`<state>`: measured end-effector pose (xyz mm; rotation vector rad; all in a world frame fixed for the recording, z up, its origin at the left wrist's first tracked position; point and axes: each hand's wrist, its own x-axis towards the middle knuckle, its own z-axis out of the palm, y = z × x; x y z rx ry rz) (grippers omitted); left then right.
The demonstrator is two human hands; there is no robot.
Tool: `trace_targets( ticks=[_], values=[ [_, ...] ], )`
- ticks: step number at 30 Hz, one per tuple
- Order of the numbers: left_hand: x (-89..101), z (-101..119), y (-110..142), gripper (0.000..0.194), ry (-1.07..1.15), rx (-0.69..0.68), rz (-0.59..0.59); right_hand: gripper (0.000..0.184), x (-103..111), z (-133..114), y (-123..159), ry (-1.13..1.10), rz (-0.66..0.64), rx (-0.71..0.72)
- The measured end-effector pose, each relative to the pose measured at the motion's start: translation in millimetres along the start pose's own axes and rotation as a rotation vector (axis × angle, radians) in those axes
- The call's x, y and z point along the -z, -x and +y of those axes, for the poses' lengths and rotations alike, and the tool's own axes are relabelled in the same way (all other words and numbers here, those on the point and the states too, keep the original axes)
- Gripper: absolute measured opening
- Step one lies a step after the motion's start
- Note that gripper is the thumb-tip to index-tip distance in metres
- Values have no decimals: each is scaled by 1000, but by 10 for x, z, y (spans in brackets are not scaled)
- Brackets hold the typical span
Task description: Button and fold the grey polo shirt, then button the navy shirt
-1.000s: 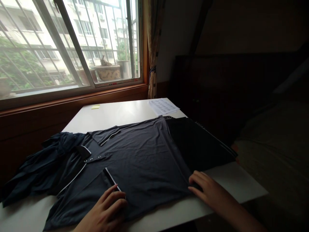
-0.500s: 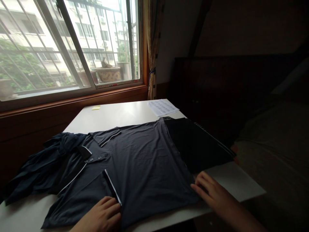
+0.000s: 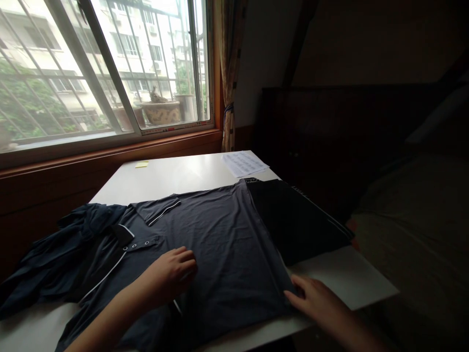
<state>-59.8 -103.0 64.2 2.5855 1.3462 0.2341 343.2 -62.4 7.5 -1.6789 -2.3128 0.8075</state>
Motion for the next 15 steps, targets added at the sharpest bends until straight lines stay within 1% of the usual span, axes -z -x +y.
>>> trace_targets(
  ticks=[2,4,6,9,11,12,13,15],
  values=[
    [7,-81,-110,10,-9,-8,24,17,77,-56,-24,-26,55,39],
    [3,-172,-181,11,-2,-10,54,18,197,-99,-31,-73,109,73],
    [-26,-290,-213,12,22,-5,91,19,356,-135,-13,-151,122,122],
    [-126,-511,-196,13,55,39,155,21,592,-160,34,-255,151,197],
    [-213,-655,-153,14,73,62,213,22,683,-113,41,-285,175,189],
    [-254,-718,-127,15,81,71,246,22,698,-61,30,-292,167,171],
    [-289,-773,-102,15,89,76,274,21,692,8,9,-295,144,145],
    [-336,-857,-57,15,100,87,311,22,628,175,-50,-310,55,82]
  ],
)
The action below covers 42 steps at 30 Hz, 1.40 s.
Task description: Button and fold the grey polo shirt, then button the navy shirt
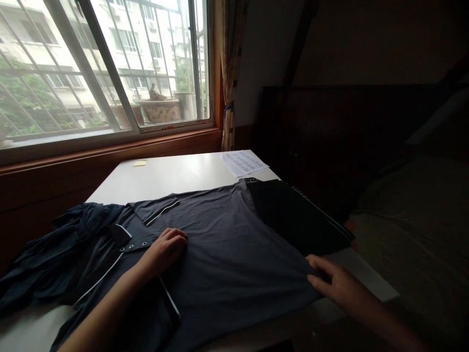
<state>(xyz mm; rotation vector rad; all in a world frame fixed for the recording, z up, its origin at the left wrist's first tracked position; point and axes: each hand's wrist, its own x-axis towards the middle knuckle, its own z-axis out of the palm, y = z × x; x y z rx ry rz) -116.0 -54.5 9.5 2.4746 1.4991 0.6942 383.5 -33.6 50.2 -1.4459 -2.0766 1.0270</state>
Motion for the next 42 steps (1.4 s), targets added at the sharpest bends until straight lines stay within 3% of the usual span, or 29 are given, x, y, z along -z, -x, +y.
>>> trace_targets(
  ticks=[4,9,13,18,21,24,29,34,38,42],
  values=[
    [-8,-94,36,14,17,3,31,31,-128,278,-81,-253,-86,-113],
    [-22,-122,38,14,30,5,40,55,-329,138,-180,-487,-200,-291],
    [-19,-110,53,14,48,15,39,61,-399,-91,-337,-250,-82,-254],
    [-11,-94,65,14,59,27,44,42,-253,-289,-413,96,174,-10],
    [-21,-107,67,14,58,25,49,32,-120,-285,-336,169,194,153],
    [-36,-131,68,15,57,26,47,30,-61,-158,-276,222,168,212],
    [-43,-155,74,15,64,29,28,33,-117,32,-287,230,33,185],
    [-38,-154,73,16,72,37,14,41,-92,-15,-389,200,-23,69],
    [-30,-142,61,17,78,40,14,55,-38,-69,-671,109,-8,-36],
    [-18,-123,55,18,77,42,28,57,-63,-148,-1105,99,21,-69]
  ],
)
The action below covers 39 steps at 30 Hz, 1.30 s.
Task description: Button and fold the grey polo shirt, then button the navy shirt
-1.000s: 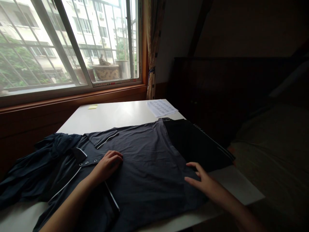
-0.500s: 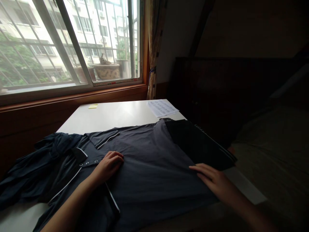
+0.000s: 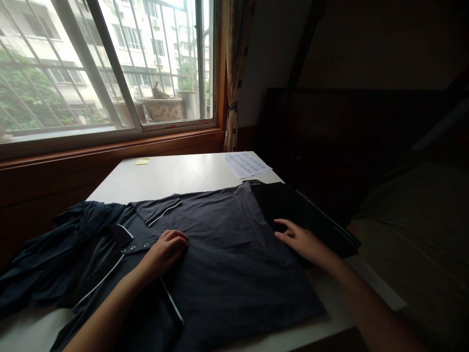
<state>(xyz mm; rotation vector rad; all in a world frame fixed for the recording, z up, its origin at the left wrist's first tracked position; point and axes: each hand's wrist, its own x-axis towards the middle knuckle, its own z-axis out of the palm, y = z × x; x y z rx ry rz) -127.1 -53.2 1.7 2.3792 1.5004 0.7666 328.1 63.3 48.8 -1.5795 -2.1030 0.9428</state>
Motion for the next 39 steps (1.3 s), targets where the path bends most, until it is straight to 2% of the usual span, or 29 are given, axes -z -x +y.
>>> trace_targets(
  ticks=[4,8,13,17,22,27,31,35,39],
  values=[
    [10,23,-1,17,-8,-4,8,53,-49,-127,-481,68,78,26],
    [22,47,-6,17,-8,4,9,58,-107,-224,-932,101,142,49],
    [27,61,-5,17,-16,3,0,63,-221,-276,-1246,119,151,35],
    [24,69,1,19,-28,5,6,52,-226,-248,-1291,131,203,84],
    [13,148,8,26,-108,-12,0,43,-99,-169,-1292,176,285,117],
    [-96,284,20,36,-217,-55,-59,37,-42,-69,-1282,301,264,162],
    [-197,339,27,44,-274,-88,-98,30,-54,-58,-1220,307,298,161],
    [-244,382,27,53,-298,-129,-135,43,-131,-137,-1092,340,227,133],
    [-254,437,28,58,-325,-144,-179,50,-248,-195,-995,522,211,199]
  ],
)
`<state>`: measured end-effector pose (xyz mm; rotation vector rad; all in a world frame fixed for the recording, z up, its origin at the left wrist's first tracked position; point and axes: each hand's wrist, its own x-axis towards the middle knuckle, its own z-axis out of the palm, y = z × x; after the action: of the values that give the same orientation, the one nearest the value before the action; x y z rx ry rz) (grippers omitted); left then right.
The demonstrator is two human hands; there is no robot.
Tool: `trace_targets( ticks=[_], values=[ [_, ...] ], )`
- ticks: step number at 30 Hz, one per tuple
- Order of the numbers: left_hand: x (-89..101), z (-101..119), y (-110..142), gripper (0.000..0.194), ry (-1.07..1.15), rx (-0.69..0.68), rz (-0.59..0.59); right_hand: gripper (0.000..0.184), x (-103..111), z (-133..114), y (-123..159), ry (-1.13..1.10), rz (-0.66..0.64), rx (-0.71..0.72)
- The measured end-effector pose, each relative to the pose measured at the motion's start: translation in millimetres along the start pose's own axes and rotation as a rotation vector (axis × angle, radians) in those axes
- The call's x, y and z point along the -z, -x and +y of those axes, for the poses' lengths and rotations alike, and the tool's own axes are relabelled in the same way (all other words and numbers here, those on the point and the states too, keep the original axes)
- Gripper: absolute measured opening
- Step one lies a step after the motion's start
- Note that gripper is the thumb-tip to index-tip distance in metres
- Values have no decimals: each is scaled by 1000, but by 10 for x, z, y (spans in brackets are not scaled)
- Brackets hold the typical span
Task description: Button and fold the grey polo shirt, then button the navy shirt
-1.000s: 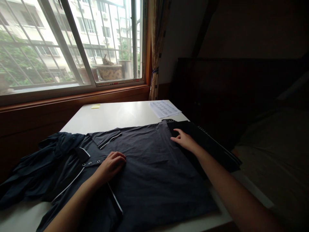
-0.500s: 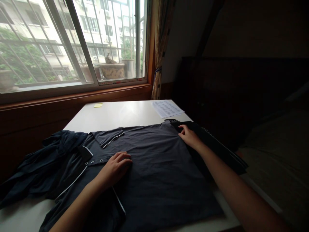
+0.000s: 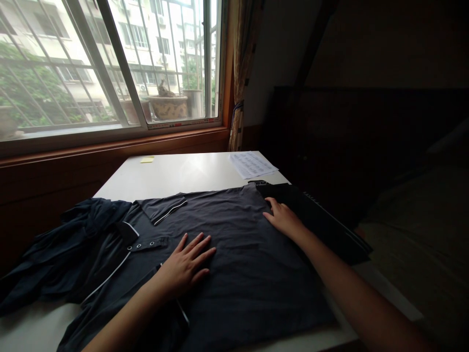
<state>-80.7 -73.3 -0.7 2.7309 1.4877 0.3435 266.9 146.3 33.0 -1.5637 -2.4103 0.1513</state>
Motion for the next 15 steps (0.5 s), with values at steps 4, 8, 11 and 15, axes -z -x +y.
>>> trace_targets(
  ticks=[4,8,11,15],
  values=[
    [18,26,3,61,-10,-6,11,48,-13,10,10,74,5,4],
    [18,29,4,61,-14,-1,12,47,5,77,-24,42,-7,-11],
    [8,25,1,60,-13,7,13,49,-12,103,-122,26,29,8],
    [11,20,-3,60,-8,13,-8,51,-45,81,-449,-111,59,-46]
  ],
)
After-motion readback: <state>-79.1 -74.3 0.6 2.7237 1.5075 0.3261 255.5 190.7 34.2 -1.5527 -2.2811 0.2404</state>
